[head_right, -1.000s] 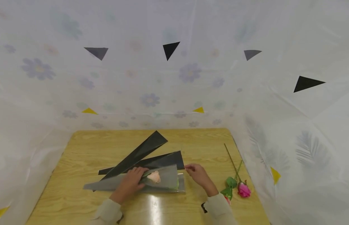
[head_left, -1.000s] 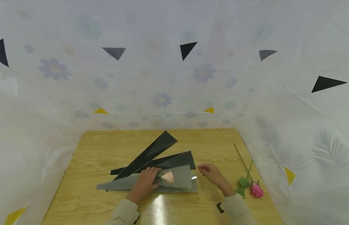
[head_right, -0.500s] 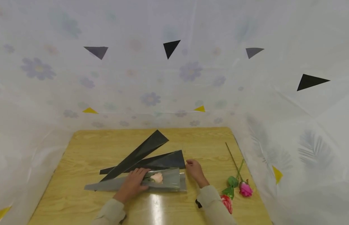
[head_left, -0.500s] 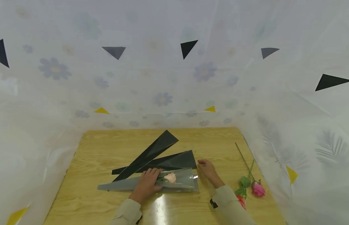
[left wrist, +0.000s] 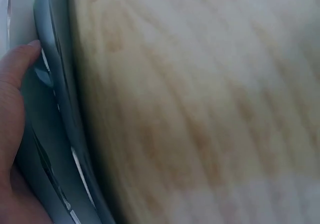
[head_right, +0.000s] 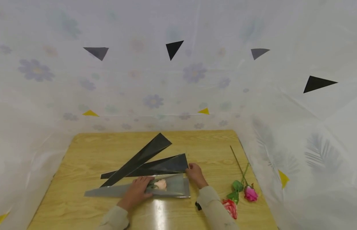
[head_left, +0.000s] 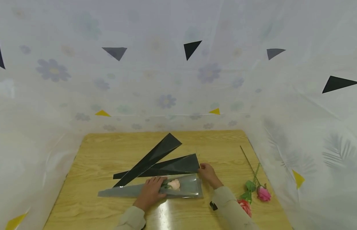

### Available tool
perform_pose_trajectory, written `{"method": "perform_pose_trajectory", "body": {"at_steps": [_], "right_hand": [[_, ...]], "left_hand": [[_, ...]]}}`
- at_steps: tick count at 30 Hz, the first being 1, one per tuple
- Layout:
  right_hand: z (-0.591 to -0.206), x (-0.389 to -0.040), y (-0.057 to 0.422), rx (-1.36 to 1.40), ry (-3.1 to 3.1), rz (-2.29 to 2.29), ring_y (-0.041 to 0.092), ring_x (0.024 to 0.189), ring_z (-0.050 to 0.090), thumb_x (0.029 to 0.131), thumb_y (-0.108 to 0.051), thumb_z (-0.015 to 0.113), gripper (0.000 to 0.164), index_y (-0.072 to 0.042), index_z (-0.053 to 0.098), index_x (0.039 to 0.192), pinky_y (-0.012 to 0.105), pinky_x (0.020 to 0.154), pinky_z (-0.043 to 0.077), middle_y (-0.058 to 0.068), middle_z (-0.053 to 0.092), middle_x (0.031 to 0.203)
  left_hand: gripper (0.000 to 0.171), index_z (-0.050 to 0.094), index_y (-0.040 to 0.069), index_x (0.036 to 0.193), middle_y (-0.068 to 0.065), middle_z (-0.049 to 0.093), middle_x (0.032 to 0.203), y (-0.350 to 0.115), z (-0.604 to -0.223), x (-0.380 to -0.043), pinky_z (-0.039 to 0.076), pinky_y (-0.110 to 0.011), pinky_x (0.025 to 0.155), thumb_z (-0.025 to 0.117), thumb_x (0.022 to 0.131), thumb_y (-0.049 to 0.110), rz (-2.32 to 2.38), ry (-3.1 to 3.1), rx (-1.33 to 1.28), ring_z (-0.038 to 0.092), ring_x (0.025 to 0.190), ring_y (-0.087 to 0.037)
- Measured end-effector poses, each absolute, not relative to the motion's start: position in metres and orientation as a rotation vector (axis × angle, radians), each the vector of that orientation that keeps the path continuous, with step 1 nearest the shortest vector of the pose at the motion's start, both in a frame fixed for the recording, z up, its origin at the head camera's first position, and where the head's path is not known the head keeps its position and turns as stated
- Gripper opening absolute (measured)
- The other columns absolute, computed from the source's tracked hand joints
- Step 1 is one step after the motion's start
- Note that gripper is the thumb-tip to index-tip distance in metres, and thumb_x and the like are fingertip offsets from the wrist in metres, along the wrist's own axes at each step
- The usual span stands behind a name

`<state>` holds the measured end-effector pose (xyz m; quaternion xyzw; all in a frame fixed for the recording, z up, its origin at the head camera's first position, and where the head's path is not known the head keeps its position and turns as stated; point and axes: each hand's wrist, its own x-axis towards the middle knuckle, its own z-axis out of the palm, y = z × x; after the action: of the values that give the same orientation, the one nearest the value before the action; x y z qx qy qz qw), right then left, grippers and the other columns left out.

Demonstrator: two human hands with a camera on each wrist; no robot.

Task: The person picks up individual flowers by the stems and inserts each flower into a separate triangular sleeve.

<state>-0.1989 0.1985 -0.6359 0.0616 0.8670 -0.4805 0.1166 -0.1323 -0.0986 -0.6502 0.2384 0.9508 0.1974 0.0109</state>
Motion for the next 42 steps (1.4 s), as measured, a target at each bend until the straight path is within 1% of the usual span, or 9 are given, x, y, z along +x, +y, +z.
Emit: {"method": "perform_pose_trajectory", "body": {"at_steps": [13,15,18,23,29,33,36,39,42], "right_hand": [[-0.634,-0.214,0.185,0.226,2.696,-1.215,0.027,0.076,0.056,0.079,-0.01,0.071,0.025,0.01,0.059,0.088,0.038,0.067,0.047,0.015,0.059,0.083],[-0.636,-0.214,0.183,0.192,2.741,-1.194,0.016,0.059,0.046,0.077,-0.008,0.073,0.024,0.002,0.053,0.067,0.03,0.054,0.041,0.003,0.049,0.063],[-0.639,-0.214,0.18,0.113,2.829,-1.178,0.008,0.046,0.022,0.075,-0.005,0.074,0.049,-0.014,0.031,0.053,0.024,0.044,0.022,-0.014,0.022,0.048],[-0.639,-0.215,0.176,0.122,2.883,-1.158,0.008,0.046,0.016,0.072,-0.001,0.075,0.058,-0.017,0.023,0.052,0.027,0.044,0.017,-0.013,0.014,0.047],[-0.688,-0.236,0.185,-0.014,2.926,-1.132,0.015,0.044,0.027,0.074,-0.012,0.076,0.05,-0.012,0.035,0.045,0.033,0.042,0.027,-0.002,0.031,0.045],[-0.681,-0.235,0.18,-0.056,2.948,-1.102,0.016,0.046,0.035,0.075,-0.006,0.073,0.041,-0.009,0.044,0.047,0.034,0.043,0.034,-0.001,0.039,0.048],[-0.632,-0.215,0.165,0.024,2.9,-1.069,0.012,0.048,0.036,0.075,0.004,0.067,0.024,0.0,0.054,0.055,0.03,0.046,0.035,0.0,0.042,0.054],[-0.621,-0.209,0.16,0.068,2.864,-1.052,0.014,0.057,0.05,0.076,0.004,0.065,0.004,0.007,0.065,0.073,0.029,0.055,0.045,0.006,0.057,0.065],[-0.631,-0.213,0.163,0.093,2.814,-1.103,0.027,0.075,0.06,0.074,0.001,0.066,0.018,0.012,0.063,0.089,0.038,0.07,0.05,0.017,0.064,0.083]], "left_hand": [[0.072,0.046,0.02,0.132,0.003,0.052,0.122,-0.101,-0.661,-0.124,0.037,-0.047,0.088,0.067,0.075,0.058,0.651,2.932,0.768,0.047,0.109,-0.02],[0.079,0.043,0.02,0.135,0.002,0.05,0.125,-0.102,-0.658,-0.123,0.035,-0.048,0.089,0.065,0.072,0.063,0.691,2.896,0.785,0.046,0.112,-0.022],[0.091,0.038,0.018,0.14,-0.002,0.045,0.133,-0.104,-0.649,-0.125,0.03,-0.053,0.094,0.065,0.068,0.067,0.803,2.803,0.787,0.041,0.12,-0.026],[0.075,0.038,0.014,0.14,-0.004,0.042,0.137,-0.108,-0.637,-0.138,0.023,-0.056,0.099,0.056,0.083,0.059,0.983,2.753,0.722,0.037,0.125,-0.028],[0.038,0.053,0.009,0.126,-0.006,0.054,0.122,-0.115,-0.638,-0.166,0.039,-0.05,0.089,0.06,0.092,0.025,0.795,3.096,0.791,0.05,0.113,-0.025],[0.044,0.054,0.009,0.125,-0.008,0.054,0.123,-0.112,-0.636,-0.182,0.042,-0.047,0.087,0.068,0.085,0.022,0.574,3.146,0.836,0.05,0.113,-0.026],[0.053,0.051,0.008,0.128,-0.009,0.05,0.129,-0.108,-0.637,-0.189,0.042,-0.047,0.088,0.07,0.083,0.029,0.442,3.093,0.791,0.049,0.116,-0.027],[0.062,0.048,0.007,0.133,-0.012,0.046,0.135,-0.106,-0.639,-0.192,0.04,-0.05,0.089,0.069,0.082,0.037,0.412,3.025,0.715,0.047,0.118,-0.029],[0.062,0.048,0.009,0.133,-0.011,0.048,0.134,-0.103,-0.642,-0.195,0.041,-0.051,0.087,0.066,0.083,0.041,0.394,3.033,0.702,0.047,0.117,-0.03]]}}
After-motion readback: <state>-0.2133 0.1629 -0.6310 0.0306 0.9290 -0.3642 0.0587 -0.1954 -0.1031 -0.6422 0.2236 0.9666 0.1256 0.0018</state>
